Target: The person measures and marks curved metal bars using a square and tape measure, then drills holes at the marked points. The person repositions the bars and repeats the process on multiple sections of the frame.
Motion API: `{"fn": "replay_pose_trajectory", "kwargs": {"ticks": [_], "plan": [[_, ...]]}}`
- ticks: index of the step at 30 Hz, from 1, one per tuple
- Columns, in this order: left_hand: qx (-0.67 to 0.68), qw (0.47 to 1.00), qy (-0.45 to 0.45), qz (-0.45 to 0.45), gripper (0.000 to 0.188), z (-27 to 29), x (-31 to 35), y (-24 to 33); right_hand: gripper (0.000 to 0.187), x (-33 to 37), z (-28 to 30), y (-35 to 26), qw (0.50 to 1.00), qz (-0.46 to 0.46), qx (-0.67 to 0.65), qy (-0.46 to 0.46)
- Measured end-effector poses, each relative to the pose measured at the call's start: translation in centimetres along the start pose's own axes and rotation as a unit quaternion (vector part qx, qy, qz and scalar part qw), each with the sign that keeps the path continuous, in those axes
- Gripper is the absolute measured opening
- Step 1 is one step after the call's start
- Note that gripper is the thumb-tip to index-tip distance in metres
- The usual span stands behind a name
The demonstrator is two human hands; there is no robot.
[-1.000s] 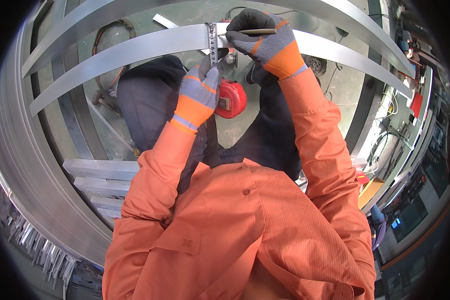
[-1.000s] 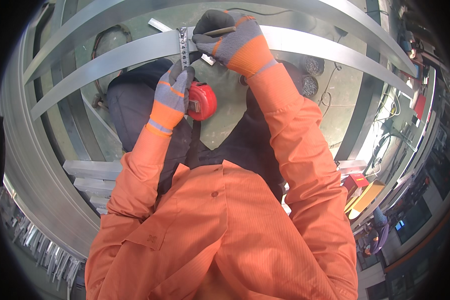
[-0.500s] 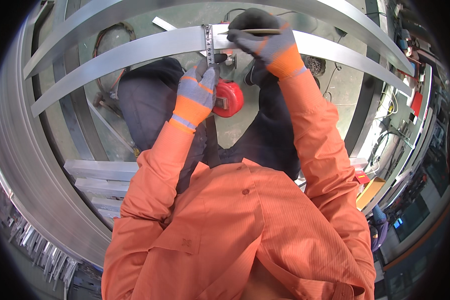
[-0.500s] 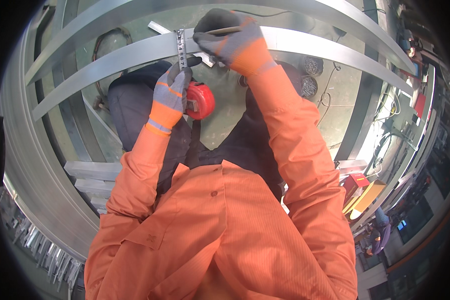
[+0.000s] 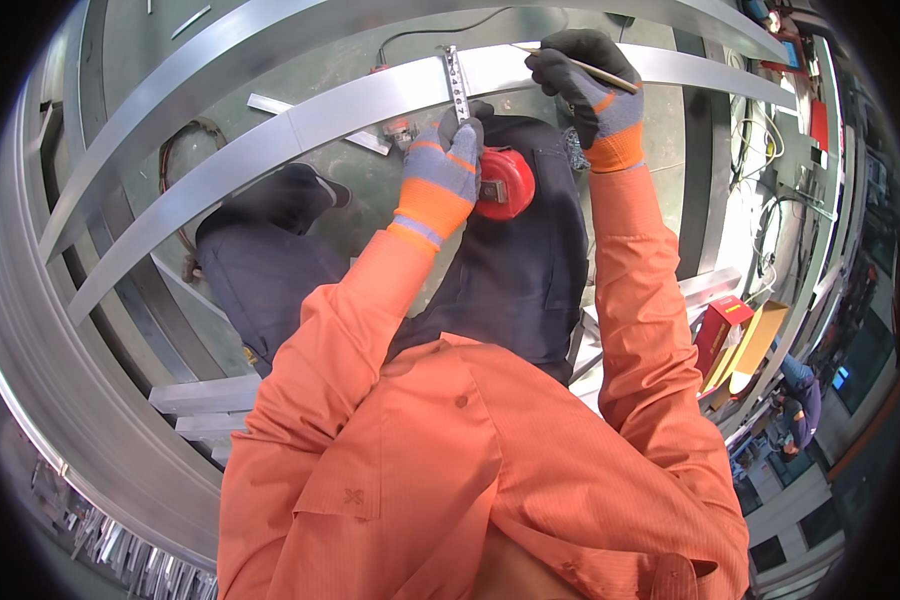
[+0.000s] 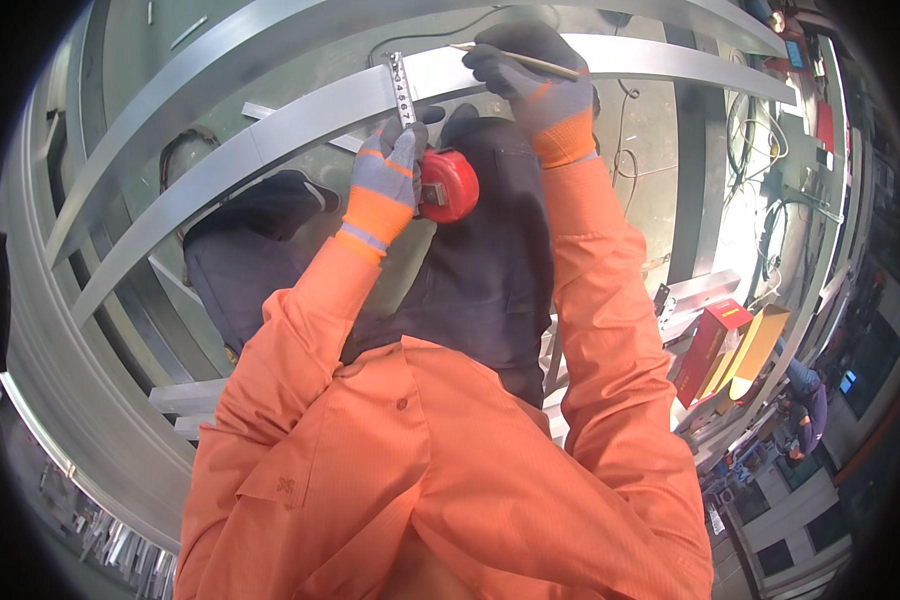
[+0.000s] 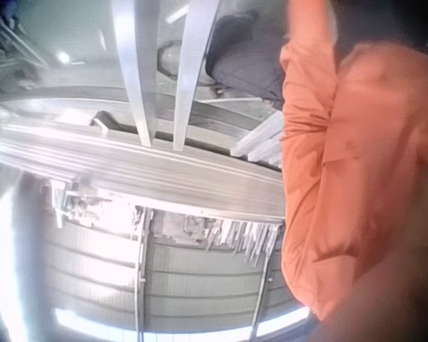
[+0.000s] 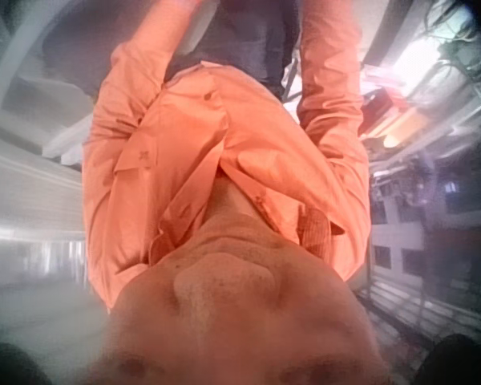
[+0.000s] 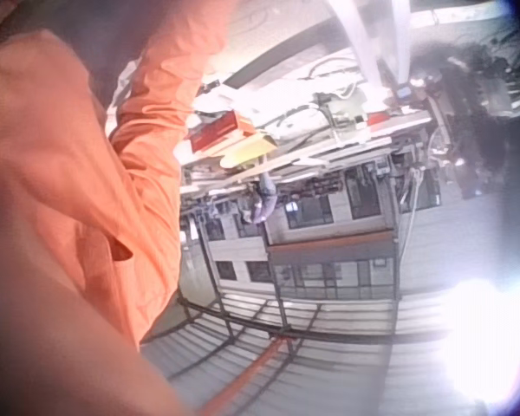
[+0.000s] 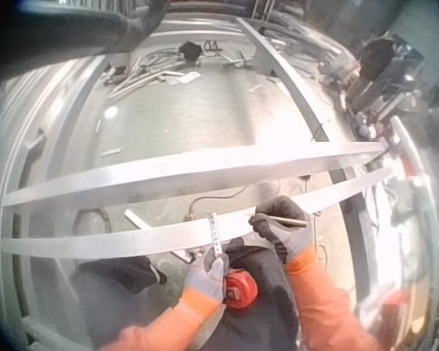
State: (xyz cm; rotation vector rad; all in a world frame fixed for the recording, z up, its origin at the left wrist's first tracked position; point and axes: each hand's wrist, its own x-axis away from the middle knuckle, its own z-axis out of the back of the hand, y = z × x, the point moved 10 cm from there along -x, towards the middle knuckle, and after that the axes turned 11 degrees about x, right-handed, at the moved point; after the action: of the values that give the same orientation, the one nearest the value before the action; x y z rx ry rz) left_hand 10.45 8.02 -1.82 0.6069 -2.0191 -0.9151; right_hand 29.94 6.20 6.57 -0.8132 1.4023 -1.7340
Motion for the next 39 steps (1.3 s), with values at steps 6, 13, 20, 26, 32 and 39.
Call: {"fn": "replay_pose_trajectory", "kwargs": {"ticks": [6,13,20,26,32,39], "plan": [[-0.05,0.998,-0.001,-0.049,0.033,0.7,-0.5,-1.5,0.016,-0.9,-1.4,1.6,0.996,-0.03,0.027,-0.079],[-0.152,0.979,0.002,-0.139,0.02,1.4,-0.7,-2.1,0.016,-1.7,-3.4,2.3,0.987,-0.044,0.042,-0.146],[-0.032,0.999,0.02,-0.036,0.018,0.8,-0.3,-2.3,0.018,-1.3,-3.6,3.5,0.986,-0.059,0.058,-0.142],[0.002,0.999,0.033,-0.022,0.02,0.8,-0.2,-2.5,0.018,-1.2,-3.9,3.3,0.984,-0.054,0.025,-0.167],[-0.039,0.998,0.047,-0.021,0.021,1.0,-0.2,-2.6,0.017,-1.2,-4.3,2.2,0.982,-0.045,0.076,-0.169],[-0.189,0.978,0.05,-0.068,0.024,1.2,-0.6,-2.7,0.017,-1.3,-4.2,2.7,0.988,-0.033,0.039,-0.144]]}}
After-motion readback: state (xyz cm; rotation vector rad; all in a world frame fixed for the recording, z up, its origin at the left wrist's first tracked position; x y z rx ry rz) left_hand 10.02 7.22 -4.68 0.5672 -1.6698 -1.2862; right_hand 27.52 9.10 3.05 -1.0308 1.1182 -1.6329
